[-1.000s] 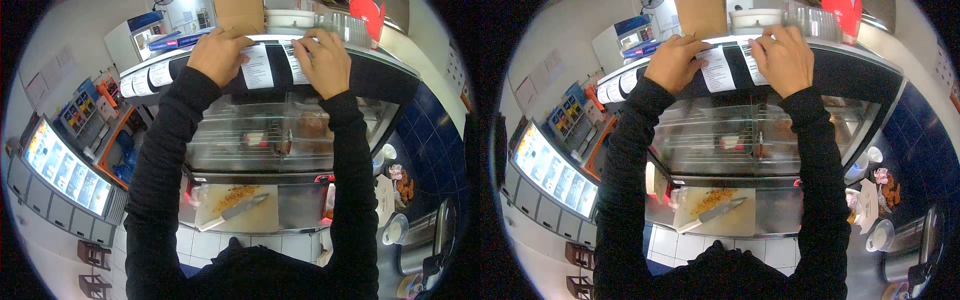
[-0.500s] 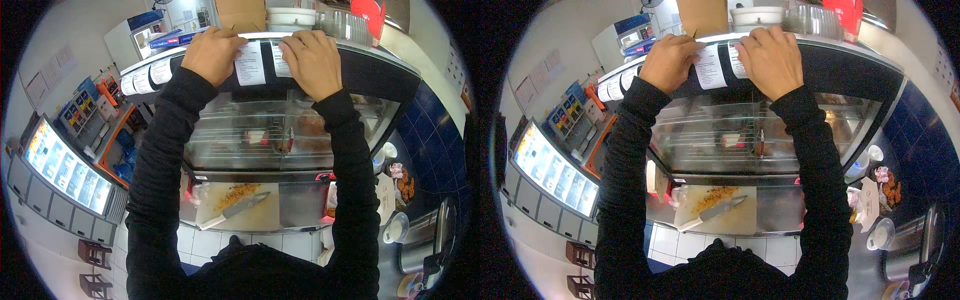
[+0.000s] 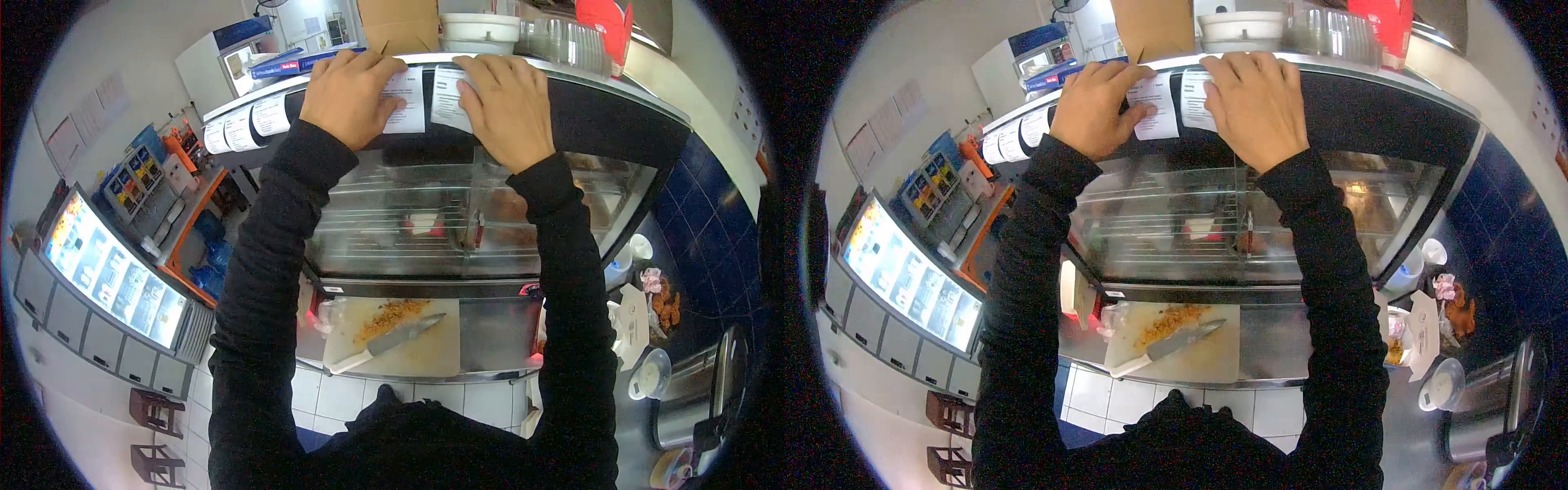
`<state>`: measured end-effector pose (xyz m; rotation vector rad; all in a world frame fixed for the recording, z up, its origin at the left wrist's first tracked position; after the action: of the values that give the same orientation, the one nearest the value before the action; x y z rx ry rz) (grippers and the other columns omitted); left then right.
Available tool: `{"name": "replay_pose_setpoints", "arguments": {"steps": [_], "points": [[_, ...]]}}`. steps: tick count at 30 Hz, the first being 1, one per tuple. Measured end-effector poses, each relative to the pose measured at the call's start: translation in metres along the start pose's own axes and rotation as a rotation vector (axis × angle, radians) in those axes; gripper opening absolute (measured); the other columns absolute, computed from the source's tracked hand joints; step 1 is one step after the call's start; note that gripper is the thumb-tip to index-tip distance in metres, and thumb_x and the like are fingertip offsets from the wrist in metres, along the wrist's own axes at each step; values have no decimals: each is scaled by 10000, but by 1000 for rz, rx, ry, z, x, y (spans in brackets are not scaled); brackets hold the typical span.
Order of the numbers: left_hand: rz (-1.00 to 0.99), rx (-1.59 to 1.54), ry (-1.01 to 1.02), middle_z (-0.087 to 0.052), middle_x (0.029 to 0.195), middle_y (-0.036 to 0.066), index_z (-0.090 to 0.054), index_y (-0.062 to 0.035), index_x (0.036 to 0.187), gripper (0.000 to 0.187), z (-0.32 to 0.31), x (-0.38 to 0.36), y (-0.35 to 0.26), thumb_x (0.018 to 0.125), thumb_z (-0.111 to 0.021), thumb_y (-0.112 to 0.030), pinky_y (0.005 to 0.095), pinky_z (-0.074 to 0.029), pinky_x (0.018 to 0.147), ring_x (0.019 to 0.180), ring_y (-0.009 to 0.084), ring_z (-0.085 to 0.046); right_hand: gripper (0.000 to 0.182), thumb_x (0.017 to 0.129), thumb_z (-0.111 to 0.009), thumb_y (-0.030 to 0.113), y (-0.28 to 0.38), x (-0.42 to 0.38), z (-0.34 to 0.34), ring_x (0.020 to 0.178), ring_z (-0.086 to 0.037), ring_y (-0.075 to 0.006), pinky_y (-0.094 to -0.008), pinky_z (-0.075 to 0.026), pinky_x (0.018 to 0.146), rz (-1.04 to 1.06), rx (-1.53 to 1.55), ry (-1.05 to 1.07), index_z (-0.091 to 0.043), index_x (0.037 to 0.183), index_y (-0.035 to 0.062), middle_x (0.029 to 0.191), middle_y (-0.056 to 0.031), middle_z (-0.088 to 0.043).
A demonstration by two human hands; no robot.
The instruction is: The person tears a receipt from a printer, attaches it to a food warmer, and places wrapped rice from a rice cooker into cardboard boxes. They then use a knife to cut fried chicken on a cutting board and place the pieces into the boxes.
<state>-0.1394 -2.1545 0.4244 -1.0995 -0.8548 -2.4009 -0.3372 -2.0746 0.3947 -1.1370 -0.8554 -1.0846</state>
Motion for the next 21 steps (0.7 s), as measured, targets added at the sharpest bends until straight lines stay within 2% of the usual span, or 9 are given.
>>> {"name": "replay_pose_setpoints", "arguments": {"steps": [2, 5, 11, 18, 21], "points": [[4, 34, -8, -615, 1022, 60, -606, -136, 1113, 411, -2, -2, -1, 733, -722, -240, 421, -388, 864, 1005, 278, -537, 237, 837, -597, 231, -3, 0, 1, 973, -516, -219, -399, -364, 862, 0, -47, 18, -653, 1040, 121, 1007, -30, -591], [15, 75, -38, -616, 1046, 48, -613, -151, 1108, 437, -6, -3, 0, 702, -746, -243, 427, -380, 879, 1021, 269, -531, 233, 848, -590, 233, -10, -1, 0, 972, -515, -222, -402, -362, 868, -16, 12, 35, -649, 1043, 119, 1000, -33, -590], [-3, 76, -119, -620, 1051, 38, -609, -154, 1133, 483, -11, -8, -4, 684, -755, -252, 428, -367, 901, 1023, 270, -527, 232, 852, -585, 222, -6, -2, -10, 979, -507, -240, -402, -355, 884, 32, 45, -30, -642, 1046, 110, 990, -37, -580], [30, 116, -83, -594, 1108, 40, -594, -128, 1155, 536, -10, -15, -3, 662, -768, -244, 428, -361, 915, 1053, 277, -507, 246, 847, -599, 202, -12, -7, -19, 1015, -489, -270, -419, -349, 921, -3, 122, -63, -633, 1075, 115, 1014, -65, -558], [30, 107, -87, -582, 1125, 43, -578, -133, 1182, 571, -11, -16, -4, 655, -774, -234, 432, -359, 920, 1053, 281, -503, 255, 841, -610, 147, -13, -7, -16, 1016, -488, -290, -417, -369, 917, -35, 175, -31, -627, 1093, 112, 1019, -82, -552]]}}
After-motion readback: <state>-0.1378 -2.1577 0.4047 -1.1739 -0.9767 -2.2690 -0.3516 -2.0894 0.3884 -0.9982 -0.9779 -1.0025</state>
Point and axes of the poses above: each hand's wrist, its own x-axis towards the middle knuckle, its own z-axis out of the back of the hand, y = z × x, the point moved 1 cm from there along x, towards the middle knuckle
